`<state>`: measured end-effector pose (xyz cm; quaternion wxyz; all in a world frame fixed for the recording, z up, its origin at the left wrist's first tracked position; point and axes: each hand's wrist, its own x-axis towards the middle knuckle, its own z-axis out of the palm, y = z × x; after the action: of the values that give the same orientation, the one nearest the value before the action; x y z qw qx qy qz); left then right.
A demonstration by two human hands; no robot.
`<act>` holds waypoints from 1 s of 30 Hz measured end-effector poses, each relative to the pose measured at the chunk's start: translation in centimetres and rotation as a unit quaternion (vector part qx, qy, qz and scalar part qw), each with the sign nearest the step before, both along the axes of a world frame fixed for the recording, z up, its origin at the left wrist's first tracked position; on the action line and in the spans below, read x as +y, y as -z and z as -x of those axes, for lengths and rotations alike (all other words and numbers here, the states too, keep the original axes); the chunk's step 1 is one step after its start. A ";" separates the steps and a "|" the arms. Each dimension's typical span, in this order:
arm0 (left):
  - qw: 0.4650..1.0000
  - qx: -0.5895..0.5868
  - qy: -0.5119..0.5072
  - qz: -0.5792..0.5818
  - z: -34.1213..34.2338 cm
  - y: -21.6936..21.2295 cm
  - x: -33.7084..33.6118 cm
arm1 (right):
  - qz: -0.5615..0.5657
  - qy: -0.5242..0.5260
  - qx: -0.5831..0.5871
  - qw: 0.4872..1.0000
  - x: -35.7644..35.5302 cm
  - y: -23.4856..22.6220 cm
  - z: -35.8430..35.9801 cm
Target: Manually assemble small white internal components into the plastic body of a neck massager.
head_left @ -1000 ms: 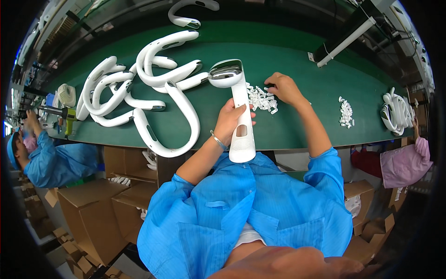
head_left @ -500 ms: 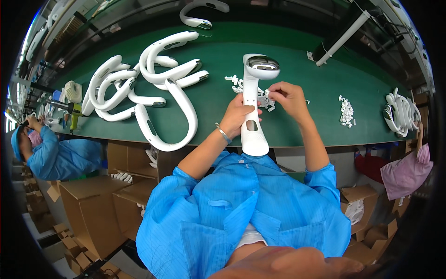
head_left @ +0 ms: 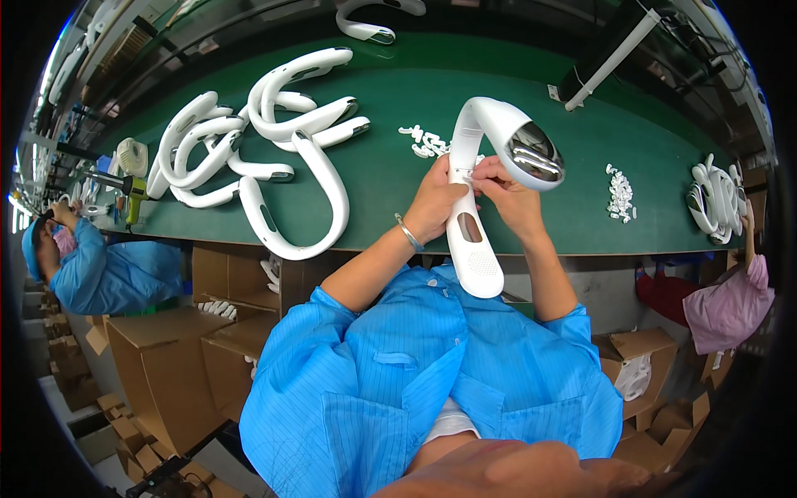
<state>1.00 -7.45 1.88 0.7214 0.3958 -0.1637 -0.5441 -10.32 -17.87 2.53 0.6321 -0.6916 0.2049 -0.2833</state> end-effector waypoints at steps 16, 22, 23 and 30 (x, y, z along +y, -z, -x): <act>0.960 -0.266 -0.077 0.048 2.4 1.1 1.4 | -0.068 0.011 0.022 0.997 1.2 -1.5 1.0; 0.956 -0.264 -0.089 0.087 3.0 0.4 1.4 | -0.090 0.011 0.040 0.995 1.9 -2.4 2.0; 0.949 -0.287 -0.094 0.095 3.0 0.7 1.3 | -0.109 -0.002 0.024 0.994 1.8 -2.1 2.0; 0.937 -0.314 -0.117 0.101 3.4 0.2 1.6 | -0.108 0.011 0.066 0.992 2.4 -2.9 2.9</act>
<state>-2.44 -5.81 1.67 0.7281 0.4882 -0.3881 -0.2845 -13.21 -15.49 5.40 0.6845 -0.6345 0.2836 -0.2203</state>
